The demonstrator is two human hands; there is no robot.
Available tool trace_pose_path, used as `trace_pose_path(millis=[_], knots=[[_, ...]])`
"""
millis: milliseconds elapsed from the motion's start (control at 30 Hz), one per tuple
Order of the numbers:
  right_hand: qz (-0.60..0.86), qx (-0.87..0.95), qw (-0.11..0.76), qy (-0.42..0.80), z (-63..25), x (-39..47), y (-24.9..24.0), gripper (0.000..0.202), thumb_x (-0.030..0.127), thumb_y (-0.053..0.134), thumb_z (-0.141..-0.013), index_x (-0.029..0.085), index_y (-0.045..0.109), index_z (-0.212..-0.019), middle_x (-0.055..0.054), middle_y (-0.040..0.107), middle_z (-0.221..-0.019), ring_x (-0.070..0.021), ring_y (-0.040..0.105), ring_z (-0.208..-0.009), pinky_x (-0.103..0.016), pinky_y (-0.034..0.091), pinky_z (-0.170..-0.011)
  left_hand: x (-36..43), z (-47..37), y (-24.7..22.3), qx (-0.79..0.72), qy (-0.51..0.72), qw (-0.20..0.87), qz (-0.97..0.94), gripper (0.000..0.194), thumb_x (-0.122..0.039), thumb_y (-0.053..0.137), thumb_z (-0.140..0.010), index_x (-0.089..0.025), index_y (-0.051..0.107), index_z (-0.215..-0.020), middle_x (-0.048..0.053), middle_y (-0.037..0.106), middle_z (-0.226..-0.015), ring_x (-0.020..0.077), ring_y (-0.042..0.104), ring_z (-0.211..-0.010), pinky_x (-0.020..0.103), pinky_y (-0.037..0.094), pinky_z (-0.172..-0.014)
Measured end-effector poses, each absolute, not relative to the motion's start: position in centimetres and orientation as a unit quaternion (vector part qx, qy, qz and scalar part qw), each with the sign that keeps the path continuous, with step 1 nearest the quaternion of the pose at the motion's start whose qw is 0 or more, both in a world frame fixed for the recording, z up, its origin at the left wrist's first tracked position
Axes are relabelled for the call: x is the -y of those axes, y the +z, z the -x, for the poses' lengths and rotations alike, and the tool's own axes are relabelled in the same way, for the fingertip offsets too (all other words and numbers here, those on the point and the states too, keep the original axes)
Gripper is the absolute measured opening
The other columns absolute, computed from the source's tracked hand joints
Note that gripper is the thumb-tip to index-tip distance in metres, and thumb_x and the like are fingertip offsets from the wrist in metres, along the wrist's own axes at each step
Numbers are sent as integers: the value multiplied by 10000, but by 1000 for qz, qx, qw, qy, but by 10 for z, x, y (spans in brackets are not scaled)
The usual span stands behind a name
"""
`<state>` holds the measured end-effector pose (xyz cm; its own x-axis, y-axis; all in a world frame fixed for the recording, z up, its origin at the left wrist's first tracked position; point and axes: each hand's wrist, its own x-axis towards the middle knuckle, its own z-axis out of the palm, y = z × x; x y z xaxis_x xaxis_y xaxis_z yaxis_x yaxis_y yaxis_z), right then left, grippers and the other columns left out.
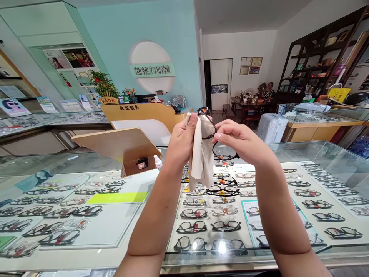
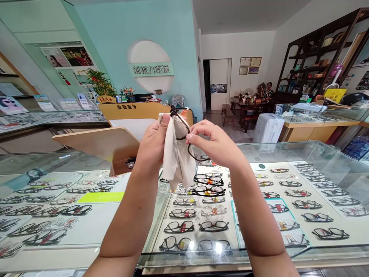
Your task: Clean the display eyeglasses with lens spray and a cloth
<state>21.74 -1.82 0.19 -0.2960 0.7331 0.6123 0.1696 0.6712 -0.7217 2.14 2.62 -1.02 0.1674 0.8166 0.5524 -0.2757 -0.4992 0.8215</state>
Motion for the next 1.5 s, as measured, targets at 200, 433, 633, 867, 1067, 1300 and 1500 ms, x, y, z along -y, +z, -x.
trace_pose_path(millis=[200,433,633,867,1067,1300,1500], knots=[[273,761,482,338,-220,10,1,334,508,736,-1018,237,851,-858,-38,728,-1042,-185,634,-950,-338,475,-904,-31,-20,-11,-212,653,429,-587,537,-710,934,-806,-199,773,-824,44,747,-726,169,666,-609,279,468,-511],[268,717,510,393,-224,5,2,321,525,786,-971,243,824,-822,-20,766,-901,-184,631,-884,-340,483,-898,-37,-6,-8,-175,559,487,-648,525,-526,1069,-687,-217,794,-1010,30,771,-837,156,669,-641,256,570,-600],[254,717,486,430,-225,9,4,367,563,825,-944,210,816,-845,-20,732,-888,-156,607,-852,-304,469,-848,-35,-16,-13,-151,592,417,-673,501,-459,1073,-697,-215,785,-1026,27,760,-887,155,676,-722,237,575,-652],[215,735,437,472,-213,7,1,444,622,830,-935,183,783,-882,-10,705,-889,-145,574,-839,-297,472,-849,-11,-41,-13,-191,697,363,-588,538,-670,916,-855,-209,643,-804,-19,642,-680,110,556,-548,233,480,-510],[207,730,444,477,-218,5,-1,344,523,816,-968,187,819,-893,-24,744,-927,-151,635,-888,-283,486,-878,-22,-24,-14,-177,643,390,-635,630,-769,782,-928,-211,582,-715,-11,564,-607,127,538,-492,258,431,-446],[231,699,457,499,-228,8,5,282,448,812,-944,190,836,-833,-38,752,-887,-147,632,-807,-271,526,-784,-33,7,-8,-135,487,453,-735,402,-550,884,-939,-200,750,-1083,63,763,-929,182,716,-751,272,606,-644],[201,698,439,529,-225,6,2,295,487,891,-891,196,851,-861,-47,776,-911,-158,663,-860,-266,550,-833,-25,-4,-7,-114,527,397,-743,466,-463,1029,-780,-210,732,-1034,37,769,-894,183,717,-712,274,611,-631]])
